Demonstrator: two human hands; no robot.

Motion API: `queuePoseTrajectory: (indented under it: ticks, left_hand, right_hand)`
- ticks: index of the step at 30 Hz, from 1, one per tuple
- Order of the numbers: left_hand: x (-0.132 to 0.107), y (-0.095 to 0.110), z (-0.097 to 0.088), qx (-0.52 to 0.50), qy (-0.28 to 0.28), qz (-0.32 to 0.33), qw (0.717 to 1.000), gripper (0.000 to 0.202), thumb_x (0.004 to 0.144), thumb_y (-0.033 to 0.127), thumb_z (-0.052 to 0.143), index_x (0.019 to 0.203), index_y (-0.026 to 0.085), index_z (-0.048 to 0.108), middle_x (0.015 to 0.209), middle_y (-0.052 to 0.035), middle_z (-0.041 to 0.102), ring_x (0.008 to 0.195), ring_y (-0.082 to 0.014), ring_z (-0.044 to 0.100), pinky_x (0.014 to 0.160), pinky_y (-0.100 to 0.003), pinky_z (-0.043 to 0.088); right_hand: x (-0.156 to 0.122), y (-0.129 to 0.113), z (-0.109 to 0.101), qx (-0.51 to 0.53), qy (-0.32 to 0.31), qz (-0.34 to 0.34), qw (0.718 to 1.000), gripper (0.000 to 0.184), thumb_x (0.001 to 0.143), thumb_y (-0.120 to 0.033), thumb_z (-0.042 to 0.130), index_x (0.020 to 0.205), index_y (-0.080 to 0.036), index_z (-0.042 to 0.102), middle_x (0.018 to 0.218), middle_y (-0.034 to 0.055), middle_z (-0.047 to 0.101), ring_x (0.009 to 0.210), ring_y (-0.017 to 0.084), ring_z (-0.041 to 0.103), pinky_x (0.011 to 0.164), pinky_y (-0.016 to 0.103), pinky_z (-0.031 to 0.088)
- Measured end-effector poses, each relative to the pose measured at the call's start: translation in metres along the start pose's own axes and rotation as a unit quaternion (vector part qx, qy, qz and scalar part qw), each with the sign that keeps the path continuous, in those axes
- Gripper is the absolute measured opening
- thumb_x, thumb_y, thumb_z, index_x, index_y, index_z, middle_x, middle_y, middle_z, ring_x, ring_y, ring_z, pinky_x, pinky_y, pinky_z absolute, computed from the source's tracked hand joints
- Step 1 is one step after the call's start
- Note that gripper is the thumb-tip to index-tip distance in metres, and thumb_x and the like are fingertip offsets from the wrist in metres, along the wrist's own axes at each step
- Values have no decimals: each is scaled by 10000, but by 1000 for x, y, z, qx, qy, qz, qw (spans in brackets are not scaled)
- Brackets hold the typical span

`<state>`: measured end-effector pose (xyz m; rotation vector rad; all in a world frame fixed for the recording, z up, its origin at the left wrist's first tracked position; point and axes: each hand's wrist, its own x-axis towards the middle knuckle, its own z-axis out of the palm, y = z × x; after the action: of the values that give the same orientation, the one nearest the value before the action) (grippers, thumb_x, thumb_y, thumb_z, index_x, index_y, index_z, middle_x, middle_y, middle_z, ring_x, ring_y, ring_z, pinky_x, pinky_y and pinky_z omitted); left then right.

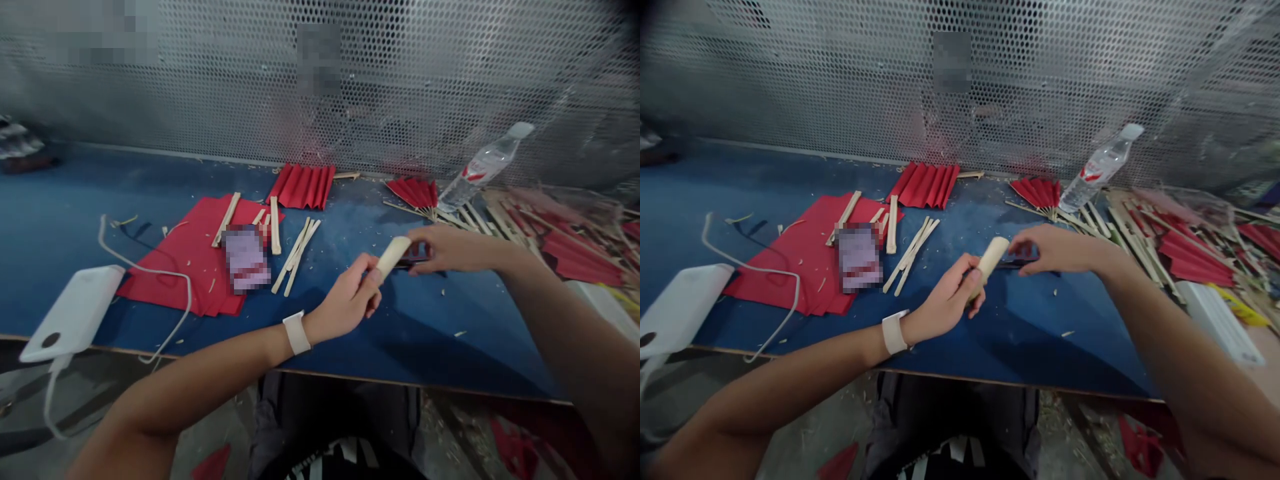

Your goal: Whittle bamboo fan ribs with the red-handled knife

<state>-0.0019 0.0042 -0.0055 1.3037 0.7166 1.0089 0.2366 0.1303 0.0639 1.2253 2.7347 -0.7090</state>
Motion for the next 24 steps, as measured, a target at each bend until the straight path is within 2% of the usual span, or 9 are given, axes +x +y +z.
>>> queuePoseTrajectory:
  ticks: [3,8,13,16,19,21,24]
  left_hand:
    - [4,1,-4,7,34,2,999,335,1071,565,439,1136,236,433,924,14,562,533,-74,588,406,-197,415]
    - [8,11,-11,25,15,-21,999,212,1109,431,402,1049,229,423,809,52,537,459,-29,481,423,-177,360]
    - [12,13,-12,73,65,-51,994,187,1100,373,429,994,219,440,896,9,565,528,-49,563,434,-194,416]
    - [20,13,-11,83,76,-58,992,181,1088,369,470,1016,205,491,948,-32,607,593,-81,628,452,-213,457]
    - [32,12,-11,72,100,-50,991,161,1087,333,481,1035,188,530,973,-54,651,638,-91,670,478,-209,470]
    - [40,9,-13,33,111,-59,992,123,1090,322,477,1072,205,508,969,-39,658,614,-88,670,458,-203,450]
    - [47,-1,-16,-23,124,-73,989,124,1092,358,496,1117,236,494,799,26,599,521,-58,564,425,-170,367]
  right_hand:
    - [-22,22,9,-22,-8,13,1000,380,784,-411,780,1123,-241,786,1149,152,769,1047,348,722,939,476,542]
    - [-21,42,27,-42,41,-15,998,377,912,-496,597,1134,-258,789,1180,156,741,1102,352,700,998,520,523]
    - [-23,55,36,-40,71,-19,997,320,929,-500,596,1110,-278,737,1151,146,742,1093,345,686,993,508,519]
    - [-25,53,40,-28,161,53,985,315,967,-474,556,1190,-269,644,1104,157,763,1012,347,712,916,506,534]
    - [-21,40,40,71,225,111,965,344,1025,-444,482,1306,-248,502,979,108,783,724,266,722,717,440,555]
    - [-15,28,41,132,286,110,943,353,1024,-441,506,1310,-238,471,911,70,768,599,214,674,610,385,528]
    - [-4,9,49,129,389,100,907,356,1018,-424,520,1313,-230,478,810,34,718,600,211,646,618,376,512]
